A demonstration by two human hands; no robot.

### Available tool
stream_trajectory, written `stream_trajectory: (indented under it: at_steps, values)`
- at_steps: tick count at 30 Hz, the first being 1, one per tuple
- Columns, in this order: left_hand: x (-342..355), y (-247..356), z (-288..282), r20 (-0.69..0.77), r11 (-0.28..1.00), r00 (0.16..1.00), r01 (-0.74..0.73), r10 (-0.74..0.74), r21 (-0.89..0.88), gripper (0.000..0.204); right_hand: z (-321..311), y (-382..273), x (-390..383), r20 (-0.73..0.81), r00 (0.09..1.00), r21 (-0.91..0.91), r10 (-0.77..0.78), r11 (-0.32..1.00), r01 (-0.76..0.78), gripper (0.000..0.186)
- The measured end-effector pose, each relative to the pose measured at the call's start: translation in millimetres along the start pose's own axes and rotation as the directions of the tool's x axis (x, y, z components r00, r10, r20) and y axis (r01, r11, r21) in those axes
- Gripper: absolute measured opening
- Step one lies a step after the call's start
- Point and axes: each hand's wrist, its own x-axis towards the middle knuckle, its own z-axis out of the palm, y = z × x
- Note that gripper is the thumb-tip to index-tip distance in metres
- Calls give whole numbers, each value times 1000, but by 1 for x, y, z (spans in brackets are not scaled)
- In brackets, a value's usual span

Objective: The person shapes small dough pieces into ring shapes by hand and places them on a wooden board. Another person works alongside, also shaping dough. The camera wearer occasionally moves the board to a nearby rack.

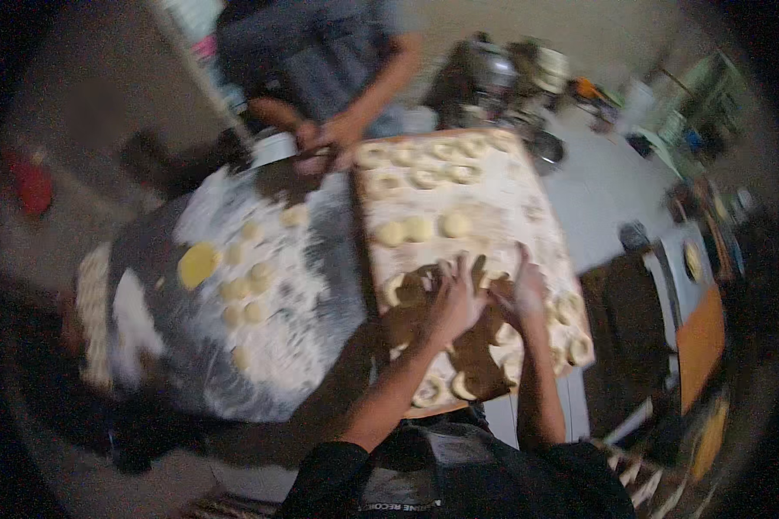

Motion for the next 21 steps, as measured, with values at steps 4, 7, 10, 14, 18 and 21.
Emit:
stream_trajectory:
  at_steps: [4, 7, 10, 14, 18, 21]
  values:
    - [-55, -46, -77, -360, 989, 923, -147, 135, -5, 49, -13, -94, -45, -204, 935, 354, -292, 868, 348, 52]
    - [-109, -120, -124, -208, 918, 946, 161, -248, -361, 40, 45, -162, -63, 59, 846, 723, -530, 607, 330, 39]
    - [-172, -234, -136, -422, 912, 821, 265, -384, -313, 36, 101, -266, -91, 328, 656, 531, -679, 707, 466, 27]
    - [-217, -291, -160, -608, 907, 673, 327, -421, -266, 33, 203, -341, -130, 236, 712, 302, -662, 746, 594, 32]
    - [-220, -277, -217, -159, 508, 529, 620, -834, -598, 34, 212, -385, -151, 89, 640, 425, -763, 610, 668, 24]
    - [-227, -315, -202, -485, 823, 679, 346, -551, -451, 36, 177, -387, -144, 278, 523, 676, -805, 551, 489, 33]
